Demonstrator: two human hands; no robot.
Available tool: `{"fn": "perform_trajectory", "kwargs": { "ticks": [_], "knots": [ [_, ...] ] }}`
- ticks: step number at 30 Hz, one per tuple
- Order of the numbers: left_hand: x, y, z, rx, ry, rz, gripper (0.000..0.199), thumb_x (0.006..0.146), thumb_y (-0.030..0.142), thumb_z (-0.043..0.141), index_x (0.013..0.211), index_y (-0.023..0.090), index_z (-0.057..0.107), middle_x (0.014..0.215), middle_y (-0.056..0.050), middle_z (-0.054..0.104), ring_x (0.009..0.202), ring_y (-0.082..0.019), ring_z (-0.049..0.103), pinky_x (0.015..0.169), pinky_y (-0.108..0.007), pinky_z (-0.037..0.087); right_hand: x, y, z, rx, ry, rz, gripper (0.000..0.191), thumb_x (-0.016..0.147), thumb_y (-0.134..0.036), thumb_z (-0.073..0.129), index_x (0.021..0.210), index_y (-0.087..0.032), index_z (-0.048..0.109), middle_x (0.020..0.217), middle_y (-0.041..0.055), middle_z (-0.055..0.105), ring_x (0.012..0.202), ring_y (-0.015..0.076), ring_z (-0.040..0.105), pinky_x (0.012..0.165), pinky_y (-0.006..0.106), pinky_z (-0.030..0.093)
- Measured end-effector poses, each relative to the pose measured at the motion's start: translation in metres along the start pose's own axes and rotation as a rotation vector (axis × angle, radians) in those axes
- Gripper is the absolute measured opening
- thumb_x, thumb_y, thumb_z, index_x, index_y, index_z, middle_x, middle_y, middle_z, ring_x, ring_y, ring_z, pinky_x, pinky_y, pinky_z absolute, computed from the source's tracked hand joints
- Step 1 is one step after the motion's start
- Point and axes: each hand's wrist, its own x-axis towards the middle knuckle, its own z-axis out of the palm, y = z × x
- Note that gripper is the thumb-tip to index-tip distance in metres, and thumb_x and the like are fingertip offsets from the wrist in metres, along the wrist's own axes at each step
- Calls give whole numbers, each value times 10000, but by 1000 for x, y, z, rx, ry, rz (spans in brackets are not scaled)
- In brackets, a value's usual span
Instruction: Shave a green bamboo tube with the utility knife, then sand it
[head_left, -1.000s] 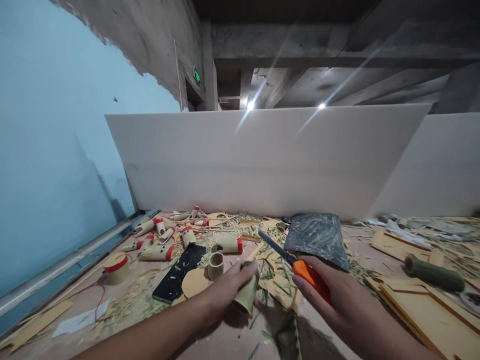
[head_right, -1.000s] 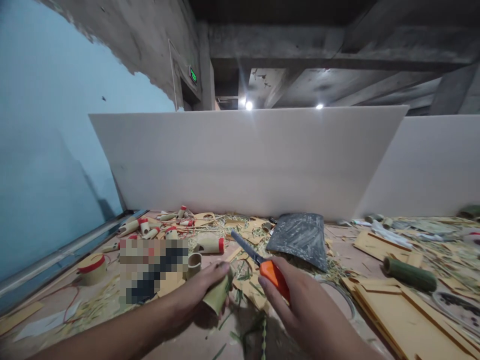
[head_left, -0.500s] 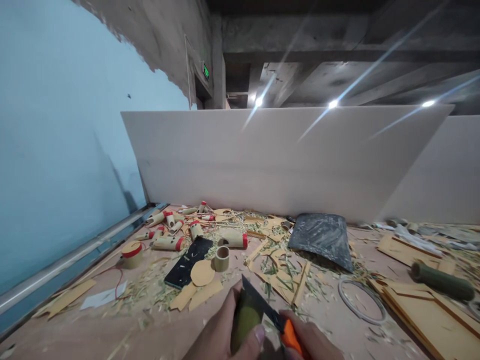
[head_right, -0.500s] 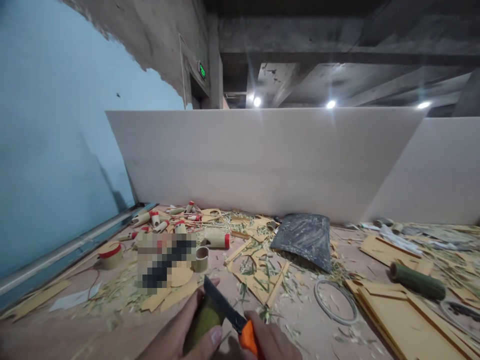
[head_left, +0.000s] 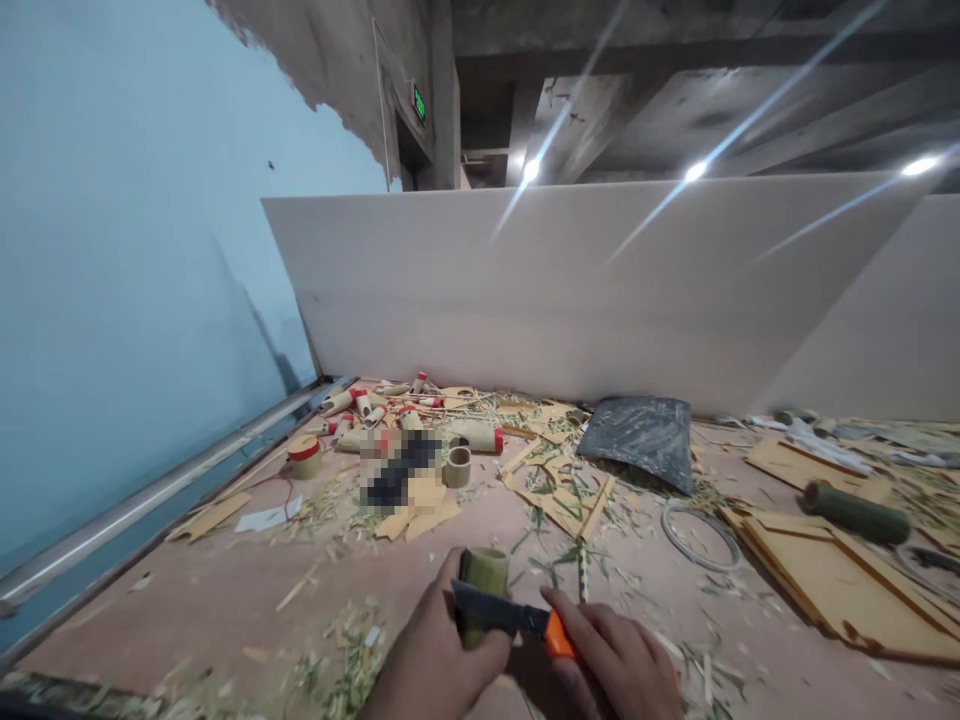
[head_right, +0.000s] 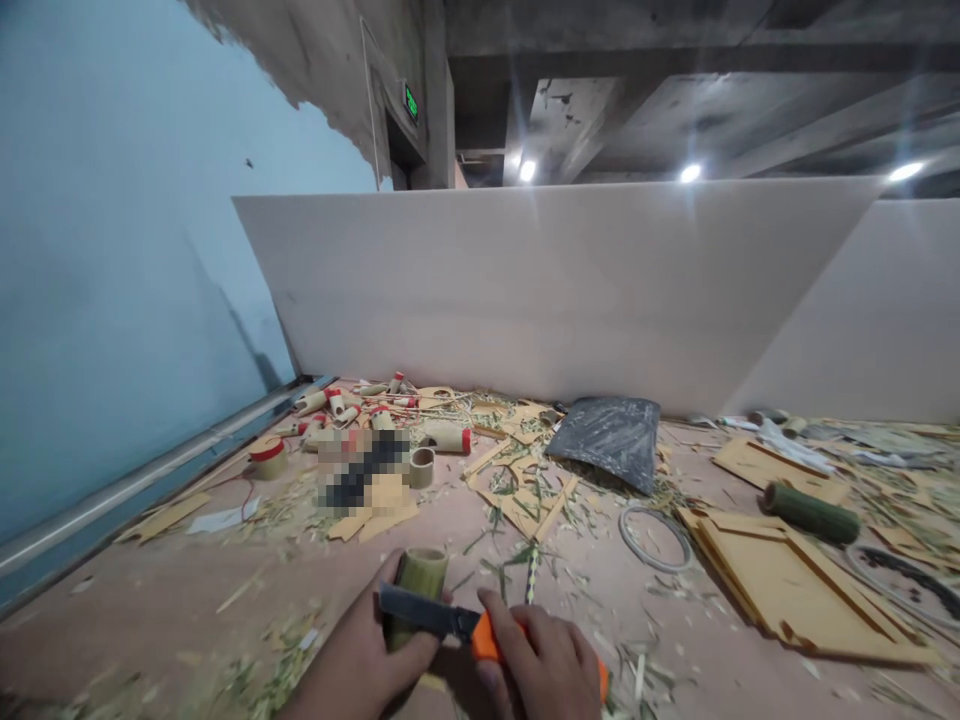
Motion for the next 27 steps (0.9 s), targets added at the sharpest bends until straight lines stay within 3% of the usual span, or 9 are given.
{"fn": "perform_trajectory", "kwargs": {
  "ticks": [4,7,12,15,17,18,23,27],
  "knots": [
    [-8,11,-1,56,-8,66,436,795,264,628,1227,205,610,1108,-73,765,1035,-267,706,955,-334,521,3,-10,-14,89,-31,16,501,1120,-556,351,1454,-365,671,1024,83,795,893,268,765,787,373,602],
    [-13,14,0,59,-25,117,454,831,222,607,1284,224,594,1086,-47,755,1004,-240,705,954,-321,514,9,-16,-28,154,-83,17,461,1119,-495,427,1523,-359,600,1100,81,780,960,257,753,824,352,613],
    [-13,16,-3,-24,-75,111,454,822,275,713,1266,249,622,1256,-36,735,1169,-254,679,1028,-324,510,17,-20,-41,176,-196,24,491,1104,-404,522,1593,-368,506,1128,58,764,957,228,756,824,330,637],
    [-12,16,-3,-133,-183,-31,483,751,362,813,1186,222,658,1103,-34,760,925,-259,737,758,-315,604,16,-21,-41,171,-201,34,488,1103,-417,517,1587,-351,520,1097,63,766,919,233,762,793,333,646],
    [-11,16,-3,-156,-234,-71,433,763,395,803,1134,205,684,926,-20,757,700,-228,711,557,-282,557,15,-22,-41,163,-199,48,474,1101,-440,520,1563,-344,555,1082,68,768,907,237,765,786,333,648],
    [-12,17,-2,-139,-224,-58,410,780,420,794,1114,201,699,891,-21,758,665,-220,700,539,-275,541,15,-23,-42,159,-200,59,469,1099,-449,523,1553,-339,569,1070,68,768,901,237,765,781,331,647],
    [-14,23,-2,31,-54,24,359,797,512,801,1017,231,763,995,-52,806,926,-271,746,828,-315,570,15,-26,-43,135,-179,54,479,1098,-469,526,1544,-305,584,1007,70,768,862,233,764,750,318,639],
    [-16,24,-3,104,-11,12,401,769,574,813,1012,258,766,963,-58,812,925,-293,748,834,-335,562,12,-25,-40,95,-136,9,487,1096,-475,530,1547,-297,579,1003,67,771,850,228,763,730,311,629]
  ]
}}
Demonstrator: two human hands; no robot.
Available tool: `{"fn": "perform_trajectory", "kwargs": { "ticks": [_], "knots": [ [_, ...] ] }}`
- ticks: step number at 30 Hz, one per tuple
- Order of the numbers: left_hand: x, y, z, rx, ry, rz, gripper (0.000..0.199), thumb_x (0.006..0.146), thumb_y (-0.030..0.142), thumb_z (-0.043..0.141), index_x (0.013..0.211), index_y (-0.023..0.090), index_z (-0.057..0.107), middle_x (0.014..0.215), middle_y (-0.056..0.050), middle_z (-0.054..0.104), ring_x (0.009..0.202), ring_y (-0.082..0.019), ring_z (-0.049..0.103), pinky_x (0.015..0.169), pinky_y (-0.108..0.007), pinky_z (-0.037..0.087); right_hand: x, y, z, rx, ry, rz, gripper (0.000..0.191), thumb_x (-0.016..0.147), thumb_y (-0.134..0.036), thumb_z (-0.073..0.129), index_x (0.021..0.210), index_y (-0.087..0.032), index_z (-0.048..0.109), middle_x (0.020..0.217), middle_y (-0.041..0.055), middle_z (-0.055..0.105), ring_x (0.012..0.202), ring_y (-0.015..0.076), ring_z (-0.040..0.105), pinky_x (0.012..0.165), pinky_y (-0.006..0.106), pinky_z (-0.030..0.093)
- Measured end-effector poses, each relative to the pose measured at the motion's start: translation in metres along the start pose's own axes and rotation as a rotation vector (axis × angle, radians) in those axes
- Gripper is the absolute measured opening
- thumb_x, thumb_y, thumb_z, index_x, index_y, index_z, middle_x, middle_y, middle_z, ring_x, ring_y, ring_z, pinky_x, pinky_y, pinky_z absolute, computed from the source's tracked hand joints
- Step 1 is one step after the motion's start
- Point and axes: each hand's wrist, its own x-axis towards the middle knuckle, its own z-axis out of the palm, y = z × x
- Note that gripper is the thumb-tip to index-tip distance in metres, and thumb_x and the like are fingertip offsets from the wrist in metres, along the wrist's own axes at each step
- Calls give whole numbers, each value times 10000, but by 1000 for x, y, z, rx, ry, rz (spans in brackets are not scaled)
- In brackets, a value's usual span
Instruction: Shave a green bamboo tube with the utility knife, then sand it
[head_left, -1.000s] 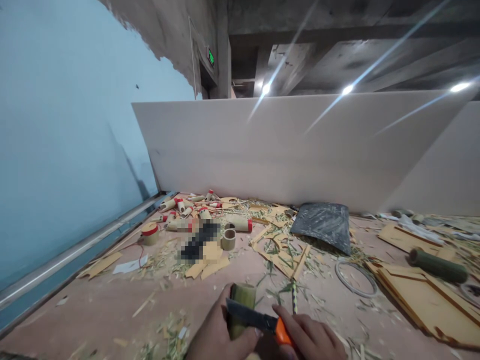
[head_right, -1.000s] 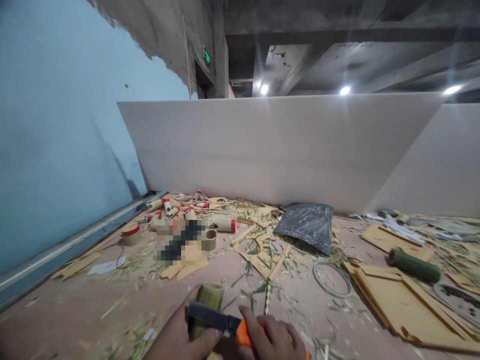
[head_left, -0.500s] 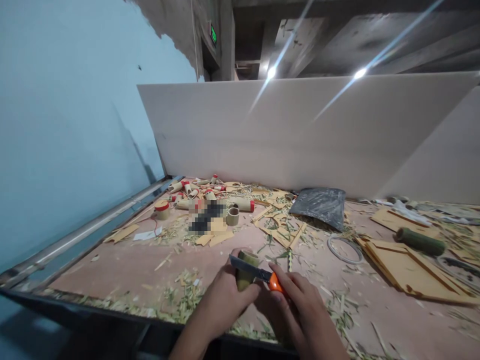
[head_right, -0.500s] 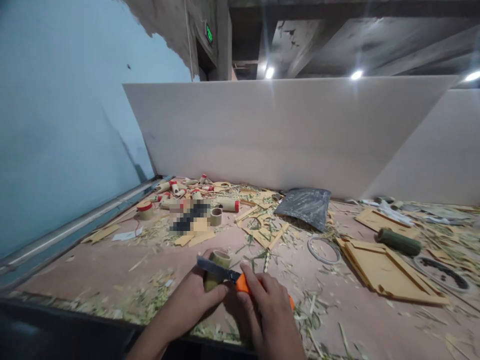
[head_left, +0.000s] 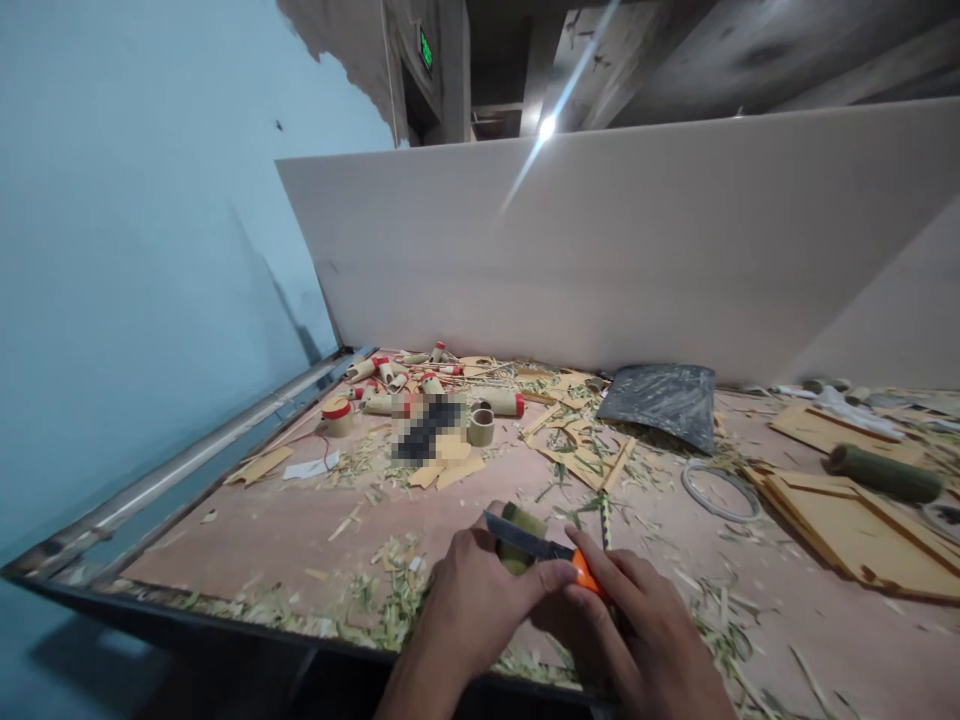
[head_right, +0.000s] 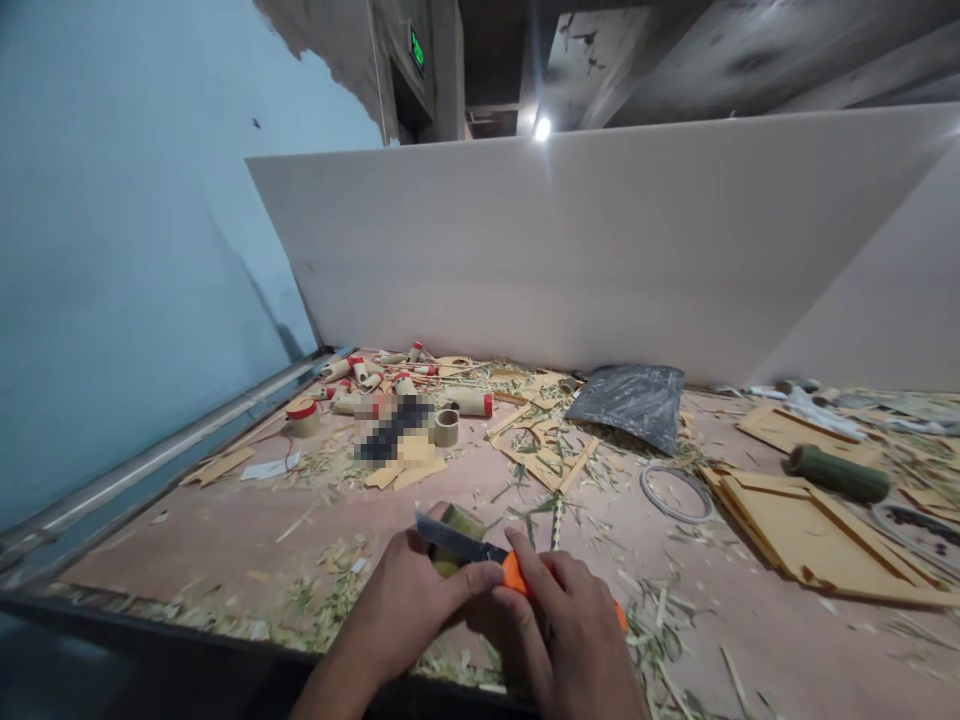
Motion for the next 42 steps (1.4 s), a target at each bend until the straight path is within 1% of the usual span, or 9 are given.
{"fn": "perform_trajectory", "kwargs": {
  "ticks": [7,12,14,23,31,32,34,37,42],
  "knots": [
    [3,2,6,109,29,-66,475,778,643,782,1001,224,761,970,-127,804,912,-337,747,792,-361,544,-6,-4,2,-69,19,44,493,1094,-509,522,1539,-305,580,985,62,766,832,233,760,706,329,623],
    [0,5,12,196,105,-88,601,898,669,621,1272,201,671,1139,-186,772,1106,-397,707,917,-424,502,1,-10,6,-201,94,299,470,1088,-527,509,1455,-276,657,934,74,783,781,270,769,595,344,589],
    [-1,4,12,205,108,-97,646,918,673,578,1344,189,622,1229,-207,747,1178,-412,678,969,-451,483,2,-12,7,-230,121,341,474,1086,-545,497,1432,-273,674,954,85,790,801,286,770,609,361,588],
    [1,-9,6,122,39,-37,638,954,629,525,1440,216,543,1283,-174,729,1214,-367,664,1040,-430,476,-6,-15,4,-140,168,304,503,1112,-555,424,1493,-295,624,1041,83,794,889,269,779,717,348,617],
    [-1,-11,-15,-103,-134,32,695,904,558,673,1485,212,513,1470,-141,644,1347,-343,590,1136,-431,450,-2,-13,-6,-11,54,76,472,1106,-441,500,1563,-335,555,903,21,752,754,192,766,637,245,623],
    [-1,-10,-16,-144,-171,32,677,891,541,703,1459,214,536,1432,-129,669,1308,-331,618,1102,-414,479,-2,-13,-6,-10,44,66,471,1107,-443,498,1561,-330,558,904,24,750,756,193,765,643,248,626],
    [0,-7,-15,-203,-259,-5,587,852,504,756,1344,221,607,1218,-82,757,1073,-288,715,903,-353,570,-3,-14,-6,-6,16,35,462,1107,-444,499,1544,-316,578,915,34,751,776,197,766,662,254,633],
    [0,-2,-10,-178,-262,-56,382,795,409,785,1109,231,660,874,13,739,737,-211,692,628,-269,522,-5,-13,-6,3,-37,-16,458,1103,-421,508,1539,-302,585,939,47,755,804,203,770,683,258,640],
    [2,1,-7,-61,-162,7,244,773,360,779,936,244,639,833,39,731,810,-200,686,699,-251,486,-5,-13,-5,-10,-51,-26,490,1103,-405,507,1578,-290,538,936,52,746,804,210,768,674,274,643]
  ]
}}
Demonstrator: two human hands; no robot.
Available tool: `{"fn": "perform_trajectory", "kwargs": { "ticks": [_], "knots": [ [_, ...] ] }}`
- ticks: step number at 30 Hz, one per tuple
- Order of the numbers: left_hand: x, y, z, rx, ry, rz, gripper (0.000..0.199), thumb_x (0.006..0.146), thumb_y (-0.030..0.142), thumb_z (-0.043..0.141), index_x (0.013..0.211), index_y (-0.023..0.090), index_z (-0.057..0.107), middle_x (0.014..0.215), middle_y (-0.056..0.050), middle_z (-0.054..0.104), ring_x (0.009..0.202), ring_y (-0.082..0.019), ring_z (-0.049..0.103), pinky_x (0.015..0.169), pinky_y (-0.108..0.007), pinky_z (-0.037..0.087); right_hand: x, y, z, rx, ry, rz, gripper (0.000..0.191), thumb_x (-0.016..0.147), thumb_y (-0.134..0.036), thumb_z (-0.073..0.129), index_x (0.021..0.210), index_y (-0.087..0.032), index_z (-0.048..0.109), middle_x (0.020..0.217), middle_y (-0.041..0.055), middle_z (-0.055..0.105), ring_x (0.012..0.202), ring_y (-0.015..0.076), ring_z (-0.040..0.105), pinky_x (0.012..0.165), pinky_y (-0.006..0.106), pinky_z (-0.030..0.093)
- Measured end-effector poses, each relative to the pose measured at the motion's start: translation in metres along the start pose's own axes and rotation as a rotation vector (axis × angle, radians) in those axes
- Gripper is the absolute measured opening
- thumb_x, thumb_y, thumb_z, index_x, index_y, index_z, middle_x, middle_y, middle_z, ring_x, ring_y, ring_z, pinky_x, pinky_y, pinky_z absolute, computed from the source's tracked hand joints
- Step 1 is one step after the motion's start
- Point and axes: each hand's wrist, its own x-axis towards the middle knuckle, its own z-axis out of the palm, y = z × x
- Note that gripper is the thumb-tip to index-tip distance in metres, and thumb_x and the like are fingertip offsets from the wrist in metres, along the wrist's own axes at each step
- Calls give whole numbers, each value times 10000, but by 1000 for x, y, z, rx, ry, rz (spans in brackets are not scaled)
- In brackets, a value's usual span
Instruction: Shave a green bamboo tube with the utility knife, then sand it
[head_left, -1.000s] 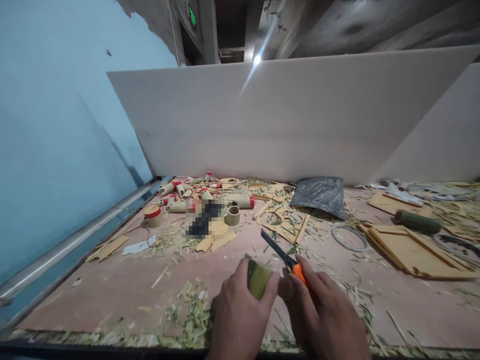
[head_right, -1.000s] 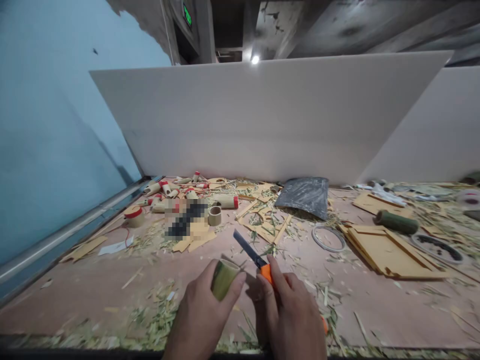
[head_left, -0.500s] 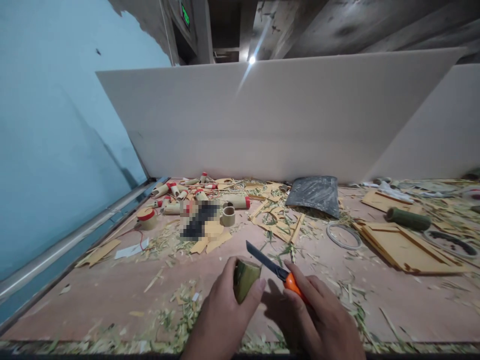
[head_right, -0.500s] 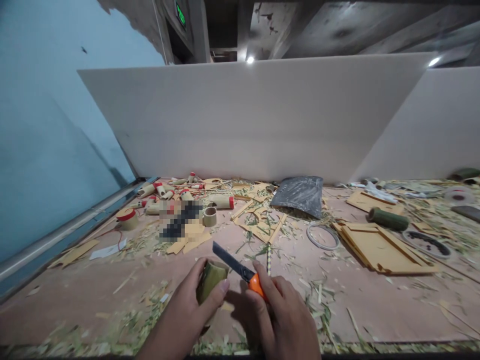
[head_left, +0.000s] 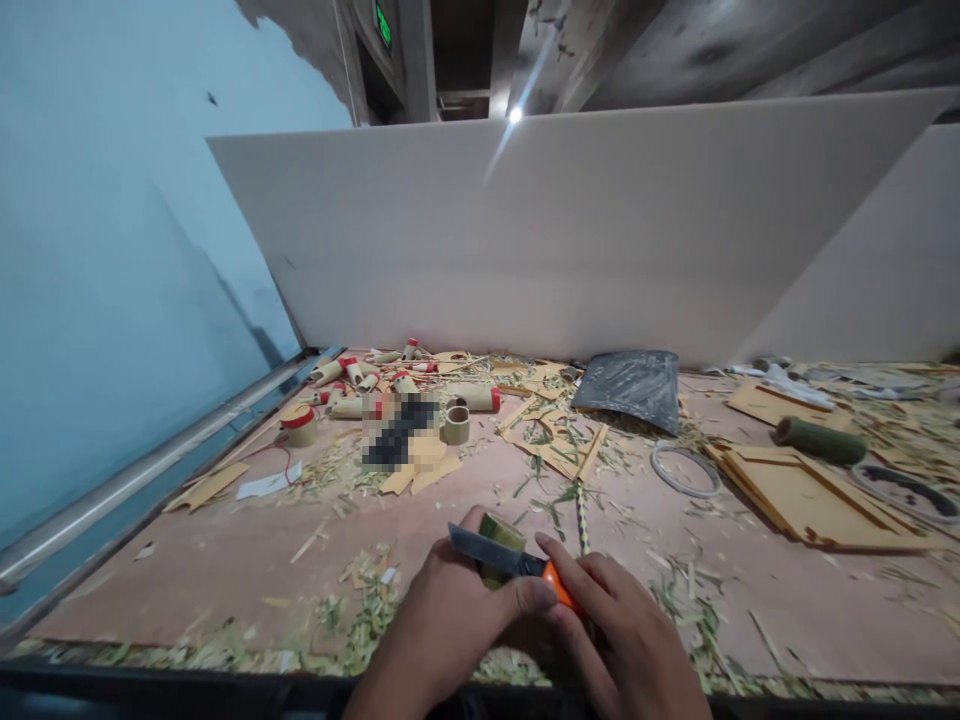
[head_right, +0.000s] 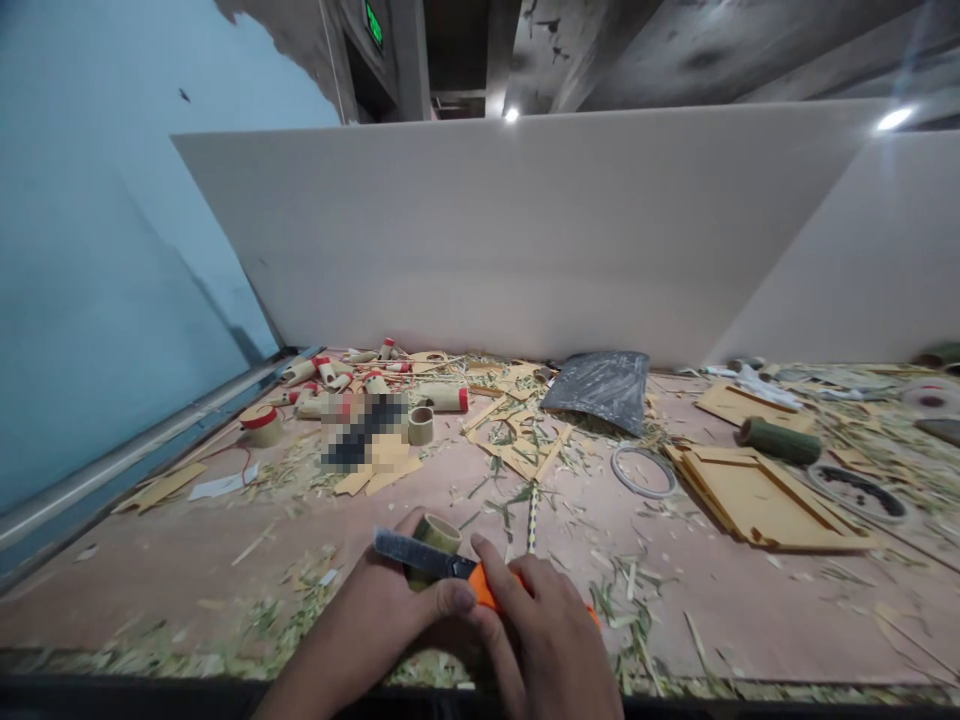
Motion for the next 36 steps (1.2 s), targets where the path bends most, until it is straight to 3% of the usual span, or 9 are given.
{"fn": "perform_trajectory", "kwargs": {
  "ticks": [6,9,12,18,22,28,34,36],
  "knots": [
    [3,1,3,127,68,-14,284,790,472,782,935,243,699,868,-19,774,845,-260,715,726,-300,490,-1,-6,5,-57,52,28,497,1110,-450,482,1566,-263,553,922,52,755,777,211,777,662,277,641],
    [0,3,12,209,211,-65,397,841,599,722,985,230,711,883,-73,770,851,-293,712,711,-317,482,3,-8,7,-131,122,178,492,1115,-492,454,1510,-248,618,888,54,767,711,218,785,534,261,600],
    [-1,4,16,211,264,-59,434,910,652,621,1013,236,686,883,-77,759,864,-289,705,721,-313,481,7,-10,8,-164,162,286,494,1112,-534,439,1461,-267,665,882,57,780,696,227,791,470,262,558],
    [1,-1,9,62,140,-50,432,883,626,671,1051,228,681,926,-62,774,834,-263,712,734,-308,514,6,-16,5,-45,169,290,519,1118,-570,400,1480,-290,643,904,46,767,761,217,779,584,265,591],
    [2,-10,7,-44,82,-108,460,837,548,742,1146,212,681,983,-78,790,772,-254,726,688,-307,528,2,-14,1,-15,112,192,506,1123,-547,406,1455,-274,673,843,49,740,706,205,756,584,255,589],
    [3,-4,-3,-47,-72,-100,319,773,407,788,1002,219,670,906,-3,773,817,-233,716,715,-283,527,0,-5,-4,27,44,7,475,1105,-452,503,1543,-289,585,904,35,760,730,184,770,611,232,622],
    [3,3,-7,53,-51,0,358,799,532,787,963,231,683,936,5,763,921,-249,689,797,-290,496,-1,-7,-1,-13,43,25,474,1108,-462,495,1527,-265,598,915,43,761,756,187,783,632,230,632],
    [3,1,-3,102,24,-17,424,824,612,744,1001,229,699,961,-32,770,935,-272,689,810,-309,492,0,-9,1,-54,78,85,478,1111,-475,482,1520,-263,607,902,43,767,734,194,788,594,231,625]
  ]
}}
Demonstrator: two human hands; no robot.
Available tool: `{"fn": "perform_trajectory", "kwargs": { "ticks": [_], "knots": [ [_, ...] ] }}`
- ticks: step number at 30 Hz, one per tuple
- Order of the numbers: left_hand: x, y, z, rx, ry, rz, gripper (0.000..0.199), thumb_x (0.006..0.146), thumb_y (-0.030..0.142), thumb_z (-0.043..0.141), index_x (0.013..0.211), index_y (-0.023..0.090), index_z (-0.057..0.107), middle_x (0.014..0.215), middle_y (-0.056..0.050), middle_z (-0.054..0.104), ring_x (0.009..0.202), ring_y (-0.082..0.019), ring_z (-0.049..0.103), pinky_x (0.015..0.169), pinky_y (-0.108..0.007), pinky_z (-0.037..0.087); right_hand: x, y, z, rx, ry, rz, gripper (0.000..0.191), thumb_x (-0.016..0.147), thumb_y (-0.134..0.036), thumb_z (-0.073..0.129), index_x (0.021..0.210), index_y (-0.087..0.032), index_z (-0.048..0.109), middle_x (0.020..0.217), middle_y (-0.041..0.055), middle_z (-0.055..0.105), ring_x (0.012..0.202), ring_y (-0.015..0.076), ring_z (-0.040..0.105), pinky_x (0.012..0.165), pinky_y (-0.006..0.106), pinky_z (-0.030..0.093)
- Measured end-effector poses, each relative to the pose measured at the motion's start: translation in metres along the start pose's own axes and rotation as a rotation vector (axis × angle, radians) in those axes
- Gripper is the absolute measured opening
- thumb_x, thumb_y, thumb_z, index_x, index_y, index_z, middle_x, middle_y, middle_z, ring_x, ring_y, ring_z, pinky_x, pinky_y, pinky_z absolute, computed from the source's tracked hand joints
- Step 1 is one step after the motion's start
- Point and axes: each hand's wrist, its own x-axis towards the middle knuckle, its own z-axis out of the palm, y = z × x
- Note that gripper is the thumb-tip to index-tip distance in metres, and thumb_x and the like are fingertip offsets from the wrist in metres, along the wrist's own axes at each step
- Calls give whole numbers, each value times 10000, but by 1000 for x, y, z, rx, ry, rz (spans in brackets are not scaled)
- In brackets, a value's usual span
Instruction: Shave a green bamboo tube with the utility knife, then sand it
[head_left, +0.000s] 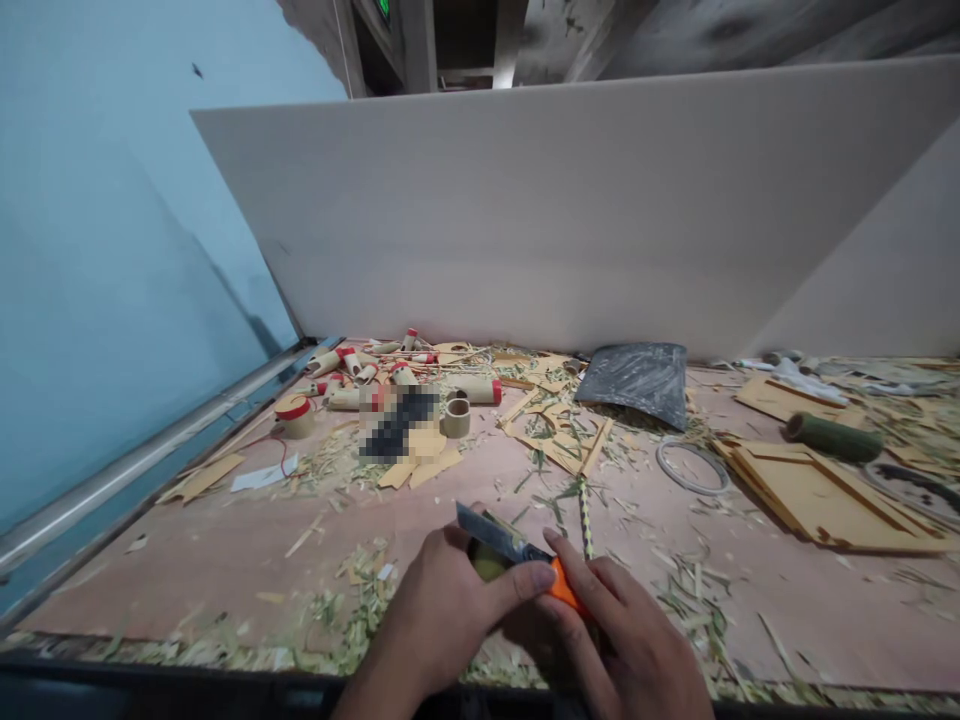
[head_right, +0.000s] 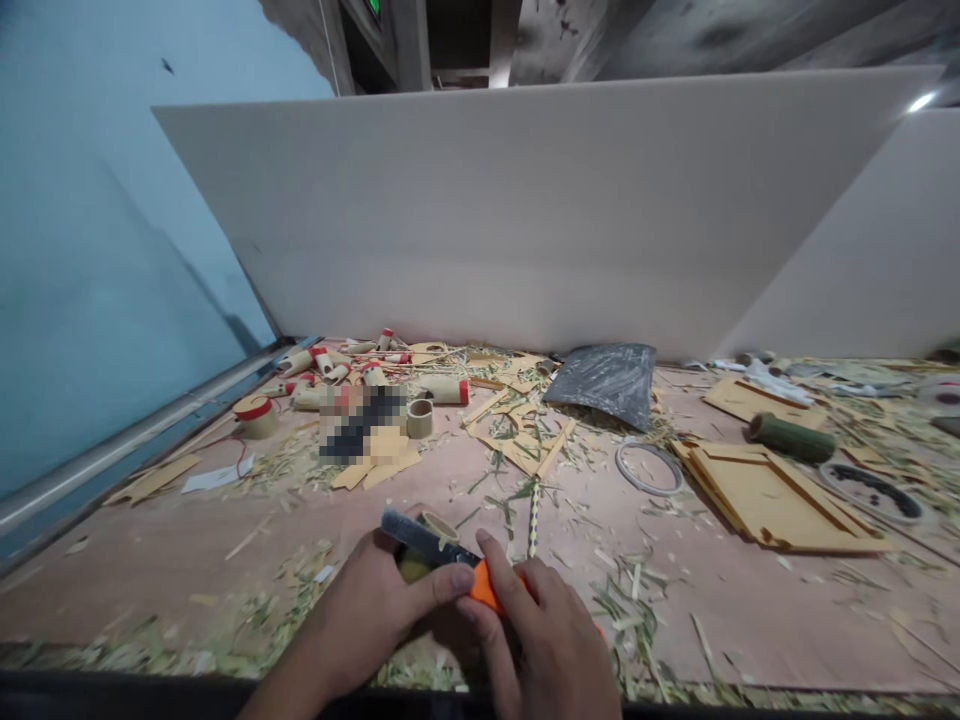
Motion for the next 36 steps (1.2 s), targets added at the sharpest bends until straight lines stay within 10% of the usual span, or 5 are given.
{"fn": "perform_trajectory", "kwargs": {
  "ticks": [12,27,36],
  "knots": [
    [-6,-2,-2,-27,31,-10,517,887,605,678,1238,228,637,1244,-110,740,1134,-322,666,954,-365,492,3,-11,-2,55,95,229,519,1113,-583,396,1432,-296,687,963,40,806,769,203,801,580,245,603],
    [-3,-6,0,-264,-74,-114,666,768,489,837,1294,248,507,942,2,695,729,-208,658,622,-282,546,-4,4,6,113,242,154,446,1098,-488,512,1515,-354,598,1099,64,763,930,249,752,781,339,591],
    [-6,1,-6,-284,-142,-54,425,752,331,811,1105,256,586,877,47,691,849,-201,671,759,-261,525,-7,2,9,102,20,-49,473,1134,-502,385,1505,-319,614,948,40,757,791,206,728,690,282,589]
  ]
}}
